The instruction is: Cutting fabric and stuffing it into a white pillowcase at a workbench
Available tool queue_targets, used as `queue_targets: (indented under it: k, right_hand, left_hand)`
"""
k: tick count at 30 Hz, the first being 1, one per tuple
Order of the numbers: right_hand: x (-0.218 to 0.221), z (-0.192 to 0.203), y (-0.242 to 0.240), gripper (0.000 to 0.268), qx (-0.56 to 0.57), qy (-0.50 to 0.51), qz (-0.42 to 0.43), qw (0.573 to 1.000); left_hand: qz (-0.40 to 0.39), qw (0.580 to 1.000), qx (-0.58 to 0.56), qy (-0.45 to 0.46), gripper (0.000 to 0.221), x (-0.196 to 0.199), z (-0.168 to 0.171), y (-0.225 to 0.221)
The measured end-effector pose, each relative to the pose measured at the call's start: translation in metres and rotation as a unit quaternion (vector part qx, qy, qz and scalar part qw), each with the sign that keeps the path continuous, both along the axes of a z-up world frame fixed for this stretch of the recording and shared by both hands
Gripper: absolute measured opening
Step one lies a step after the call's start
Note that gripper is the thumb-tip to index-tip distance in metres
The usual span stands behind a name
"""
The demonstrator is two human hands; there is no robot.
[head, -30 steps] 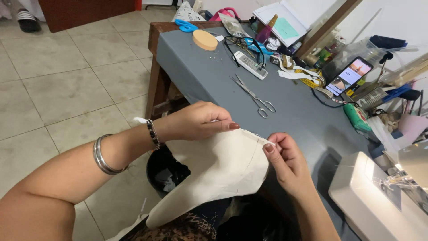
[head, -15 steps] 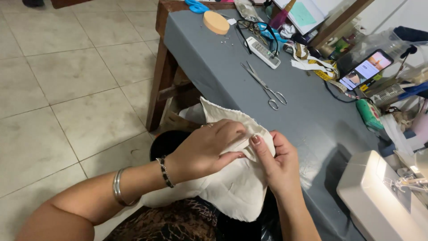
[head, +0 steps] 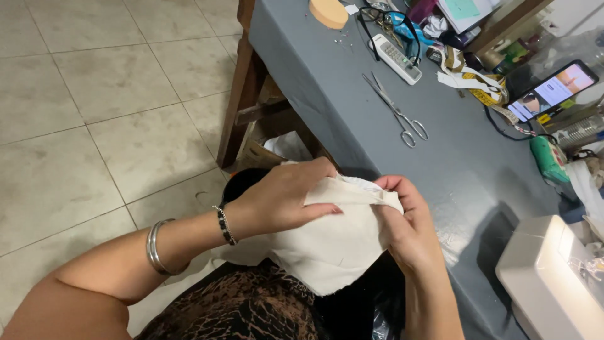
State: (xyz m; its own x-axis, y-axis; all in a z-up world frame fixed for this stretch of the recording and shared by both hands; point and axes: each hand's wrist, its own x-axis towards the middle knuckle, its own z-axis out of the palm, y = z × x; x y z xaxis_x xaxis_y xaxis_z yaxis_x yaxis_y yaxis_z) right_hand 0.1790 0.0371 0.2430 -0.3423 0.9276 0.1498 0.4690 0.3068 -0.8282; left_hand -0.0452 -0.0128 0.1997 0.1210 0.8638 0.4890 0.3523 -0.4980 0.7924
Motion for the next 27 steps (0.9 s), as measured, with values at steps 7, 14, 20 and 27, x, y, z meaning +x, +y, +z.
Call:
queue_targets:
  k: [7, 14, 20, 27]
  right_hand:
    - [0.000, -0.052, 0.022, 0.039, -0.209, 0.223, 0.002, 0.952]
    - [0.011, -0.062, 0.037, 0.033, -0.165, 0.230, -0.012, 0.959]
    - [0.021, -0.063, 0.036, 0.024, -0.129, 0.232, 0.006, 0.964]
    - [0.019, -0.060, 0.021, 0.023, -0.165, 0.294, 0.057, 0.940]
  left_hand:
    - [0.006, 0.997, -0.077, -0.017, 0.020, -0.030, -0.028, 0.021]
    - [-0.095, 0.938, -0.247, -0.223, 0.028, -0.015, -0.016, 0.009]
    - [-0.080, 0.967, -0.205, -0.125, 0.034, -0.022, -0.017, 0.011]
    - [-0.070, 0.983, -0.111, -0.128, 0.028, -0.010, -0.025, 0.011]
